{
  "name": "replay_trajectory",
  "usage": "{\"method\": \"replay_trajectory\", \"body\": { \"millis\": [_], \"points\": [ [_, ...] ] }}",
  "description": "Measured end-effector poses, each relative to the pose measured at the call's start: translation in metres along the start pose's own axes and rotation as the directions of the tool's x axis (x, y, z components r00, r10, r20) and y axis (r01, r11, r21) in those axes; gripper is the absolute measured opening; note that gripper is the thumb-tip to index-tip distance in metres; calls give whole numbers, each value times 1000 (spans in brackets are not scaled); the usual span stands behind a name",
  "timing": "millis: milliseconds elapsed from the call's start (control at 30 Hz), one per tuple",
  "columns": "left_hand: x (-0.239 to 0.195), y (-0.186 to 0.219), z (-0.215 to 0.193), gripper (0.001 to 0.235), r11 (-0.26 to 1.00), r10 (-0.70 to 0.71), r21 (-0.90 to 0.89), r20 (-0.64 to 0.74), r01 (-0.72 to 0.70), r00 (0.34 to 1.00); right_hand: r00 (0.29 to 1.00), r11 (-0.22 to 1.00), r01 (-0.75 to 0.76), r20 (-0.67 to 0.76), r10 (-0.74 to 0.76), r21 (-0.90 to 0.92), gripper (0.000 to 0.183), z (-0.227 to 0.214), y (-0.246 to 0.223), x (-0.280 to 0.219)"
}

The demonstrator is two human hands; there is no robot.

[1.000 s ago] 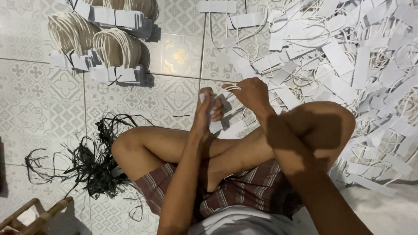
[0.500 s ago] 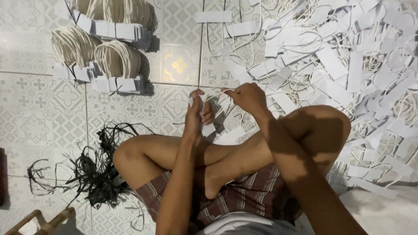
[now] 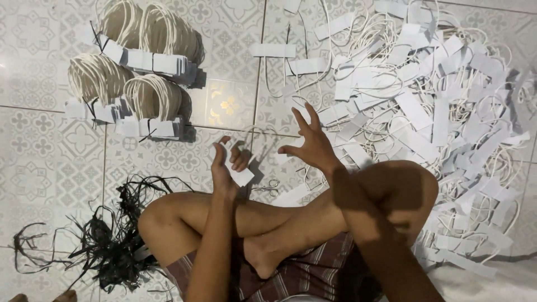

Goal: The person sits cross-legged on a tiled floor and ties white cords around small white rectangular cards. They pick up a card and a cord, wrap the cord around the card, and tie it securely. The person repeats this process with multiple cards and cords, placing the finished bundles on the floor.

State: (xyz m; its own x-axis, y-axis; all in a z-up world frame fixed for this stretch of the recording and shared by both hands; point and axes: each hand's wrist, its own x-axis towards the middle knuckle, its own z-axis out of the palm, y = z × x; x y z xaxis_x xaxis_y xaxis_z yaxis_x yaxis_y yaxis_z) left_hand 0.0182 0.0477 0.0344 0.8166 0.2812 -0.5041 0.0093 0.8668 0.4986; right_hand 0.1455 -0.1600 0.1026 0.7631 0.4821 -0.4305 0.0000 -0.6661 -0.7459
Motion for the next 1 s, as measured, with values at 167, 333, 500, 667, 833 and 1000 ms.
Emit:
{"method": "replay_trajectory", "body": {
  "millis": [167, 333, 500, 667, 833, 1000],
  "points": [
    [19, -8, -10, 47, 998, 34, -55, -99, -39, 994, 986, 983, -132, -119, 117, -124, 70, 7, 33, 16],
    [20, -18, 1, 51, 999, -38, 4, -71, 39, 997, 970, 944, -160, -226, 96, -289, 38, 27, 95, 39],
    [25, -25, -13, 52, 1000, -7, -8, -66, 7, 998, 949, 916, -160, -312, 40, -368, 31, 26, 99, 32],
    [33, -35, -27, 54, 999, 5, -43, -102, -9, 995, 923, 921, -136, -384, -16, -366, 29, 13, 75, 13],
    [27, -38, -29, 55, 1000, 26, 6, -126, -26, 992, 904, 910, -191, -427, 16, -368, 14, 14, 92, 20],
    [10, -35, -26, 48, 999, 32, -40, -97, -36, 995, 776, 984, 154, -628, -61, 94, 15, 10, 48, -1]
  ]
}}
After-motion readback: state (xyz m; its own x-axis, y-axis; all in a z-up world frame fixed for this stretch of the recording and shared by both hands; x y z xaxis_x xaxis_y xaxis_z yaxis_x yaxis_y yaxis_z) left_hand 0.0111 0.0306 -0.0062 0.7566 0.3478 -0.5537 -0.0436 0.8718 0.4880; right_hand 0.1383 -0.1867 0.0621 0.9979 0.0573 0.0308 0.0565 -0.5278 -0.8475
